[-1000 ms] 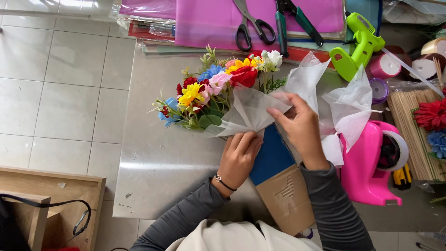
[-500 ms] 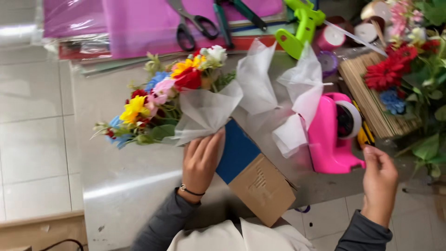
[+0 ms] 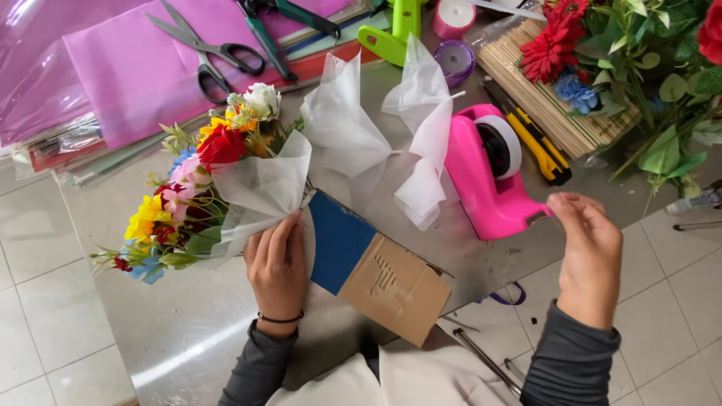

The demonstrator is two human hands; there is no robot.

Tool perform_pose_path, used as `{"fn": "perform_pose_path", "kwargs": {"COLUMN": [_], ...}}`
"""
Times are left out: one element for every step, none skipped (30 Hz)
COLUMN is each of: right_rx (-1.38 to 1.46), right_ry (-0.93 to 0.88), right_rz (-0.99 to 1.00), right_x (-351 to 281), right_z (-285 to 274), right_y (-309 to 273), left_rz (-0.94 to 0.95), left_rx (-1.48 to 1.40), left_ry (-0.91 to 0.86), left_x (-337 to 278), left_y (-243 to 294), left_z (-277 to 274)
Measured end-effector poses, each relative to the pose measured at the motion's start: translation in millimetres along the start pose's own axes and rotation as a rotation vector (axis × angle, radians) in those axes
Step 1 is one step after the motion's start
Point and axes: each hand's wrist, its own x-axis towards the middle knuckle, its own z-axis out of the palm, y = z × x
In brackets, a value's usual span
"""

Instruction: The person wraps a bouquet of artificial flowers in white tissue paper, using tape to secure the paper and attaching the wrapped bouquet to a small cardboard box.

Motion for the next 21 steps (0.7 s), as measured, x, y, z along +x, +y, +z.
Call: {"fn": "perform_pose_path", "kwargs": {"right_rx": [0.001, 0.086, 0.171, 0.166, 0.257, 0.348, 0.343, 0.383, 0.421, 0.414, 0.302, 0.187, 0.177, -0.204, -0.583, -0.586, -0.539, -0.491, -0.495, -0.522, -0.542], "right_ry": [0.003, 0.03, 0.058, 0.06, 0.015, -0.033, -0.035, -0.072, -0.108, -0.126, -0.242, -0.373, -0.407, -0.415, -0.413, -0.434, -0.499, -0.558, -0.574, -0.684, -0.789], "right_rz": [-0.001, 0.105, 0.21, 0.211, 0.254, 0.299, 0.301, 0.423, 0.546, 0.546, 0.543, 0.535, 0.532, 0.517, 0.477, 0.467, 0.388, 0.32, 0.319, 0.108, -0.107], "right_x": [-6.8, -13.0, -19.1, -19.5, -20.1, -20.6, -15.2, -7.4, -0.1, 1.8, 2.8, 7.5, -1.8, -15.7, -29.6, -33.2, -36.2, -43.3, -45.3, -47.8, -50.0], "right_z": [-7.8, -16.1, -24.0, -32.0, -39.9, -46.6, -51.1, -54.1, -56.3, -54.1, -50.9, -43.9, -28.7, -14.4, -1.1, 4.0, 8.3, 9.0, 30.4, 49.4, 67.7], "right_y": [1.7, 2.6, 3.9, 17.9, 32.2, 46.7, 66.1, 84.9, 103.4, 104.6, 105.5, 106.2, 73.0, 40.9, 8.8, 2.9, -2.5, -7.1, -23.0, -39.3, -55.7], "left_rz": [0.003, 0.009, 0.015, 0.012, -0.003, -0.02, -0.026, -0.017, -0.009, -0.021, -0.001, 0.013, -0.008, -0.049, -0.09, -0.101, -0.12, -0.14, -0.152, -0.168, -0.184], "left_rx": [-0.002, 0.0, 0.002, -0.002, -0.01, -0.014, -0.013, -0.023, -0.031, -0.02, -0.05, -0.068, -0.043, -0.108, -0.172, -0.156, -0.148, -0.145, -0.133, -0.134, -0.135], "left_ry": [0.0, -0.001, -0.002, -0.005, -0.01, -0.014, -0.016, -0.007, 0.002, 0.011, 0.022, 0.041, 0.056, 0.029, 0.004, 0.016, 0.011, -0.003, 0.0, 0.008, 0.017], "left_x": [0.2, -0.2, -0.8, 0.9, 2.4, 3.2, 1.7, 0.9, 0.3, 2.2, 4.2, 5.2, 3.5, 1.4, -0.2, 0.3, 0.8, -1.2, -1.7, -0.8, 0.4], "left_y": [-1.1, -1.6, -2.6, -0.8, 0.5, 1.4, 0.3, -1.0, -3.1, -1.0, 0.0, 0.4, 0.3, -1.2, -2.7, -3.0, -2.9, -1.6, -1.9, -1.0, 0.7], "left_z": [-0.2, 0.1, 0.7, 0.3, 0.0, -1.7, -0.6, 0.6, 1.0, 2.0, 2.1, -0.1, 2.5, 3.5, 5.1, 6.2, 8.1, 9.3, 8.1, 9.2, 10.5]}}
